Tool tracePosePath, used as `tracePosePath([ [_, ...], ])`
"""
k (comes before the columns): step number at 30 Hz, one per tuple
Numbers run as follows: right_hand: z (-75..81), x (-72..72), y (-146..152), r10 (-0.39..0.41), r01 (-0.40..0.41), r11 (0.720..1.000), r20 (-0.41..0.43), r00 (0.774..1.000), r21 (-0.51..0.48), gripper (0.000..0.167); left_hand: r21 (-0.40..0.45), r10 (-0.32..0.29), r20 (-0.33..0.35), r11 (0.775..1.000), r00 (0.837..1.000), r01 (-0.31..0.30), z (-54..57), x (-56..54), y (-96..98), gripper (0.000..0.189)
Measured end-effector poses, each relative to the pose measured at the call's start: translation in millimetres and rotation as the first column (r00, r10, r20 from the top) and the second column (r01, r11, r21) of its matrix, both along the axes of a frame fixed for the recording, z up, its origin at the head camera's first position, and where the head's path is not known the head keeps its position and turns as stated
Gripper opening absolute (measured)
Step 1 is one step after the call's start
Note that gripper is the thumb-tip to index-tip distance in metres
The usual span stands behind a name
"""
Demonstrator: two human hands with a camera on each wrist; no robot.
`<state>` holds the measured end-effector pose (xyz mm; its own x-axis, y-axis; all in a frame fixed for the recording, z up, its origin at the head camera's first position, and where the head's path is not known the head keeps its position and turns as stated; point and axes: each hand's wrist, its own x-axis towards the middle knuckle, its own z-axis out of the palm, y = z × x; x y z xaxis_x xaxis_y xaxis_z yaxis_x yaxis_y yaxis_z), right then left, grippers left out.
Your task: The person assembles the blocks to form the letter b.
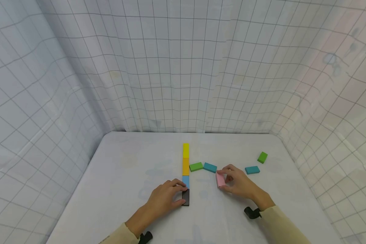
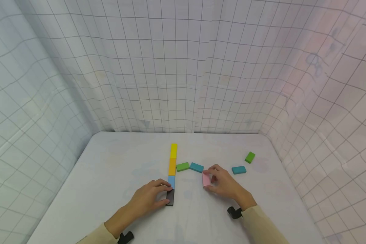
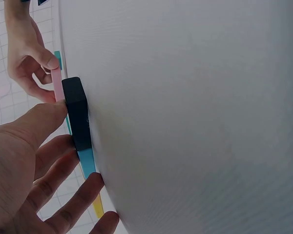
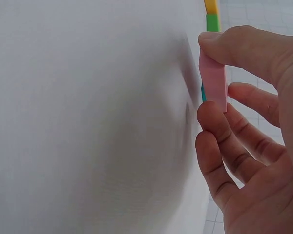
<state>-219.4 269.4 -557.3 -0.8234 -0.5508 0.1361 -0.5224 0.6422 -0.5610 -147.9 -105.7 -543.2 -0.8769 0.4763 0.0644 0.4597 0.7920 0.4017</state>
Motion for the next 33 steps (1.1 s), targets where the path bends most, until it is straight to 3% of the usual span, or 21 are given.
tracePosePath([
  [33, -4.0, -1.0, -4.0, -0.067, 0.067, 0.998, 0.028, 0.997, 0.005, 0.058, -0.006, 0.0, -0.032, 1.0, 0.999, 0.0, -0.8, 0.2, 1.4, 0.036],
])
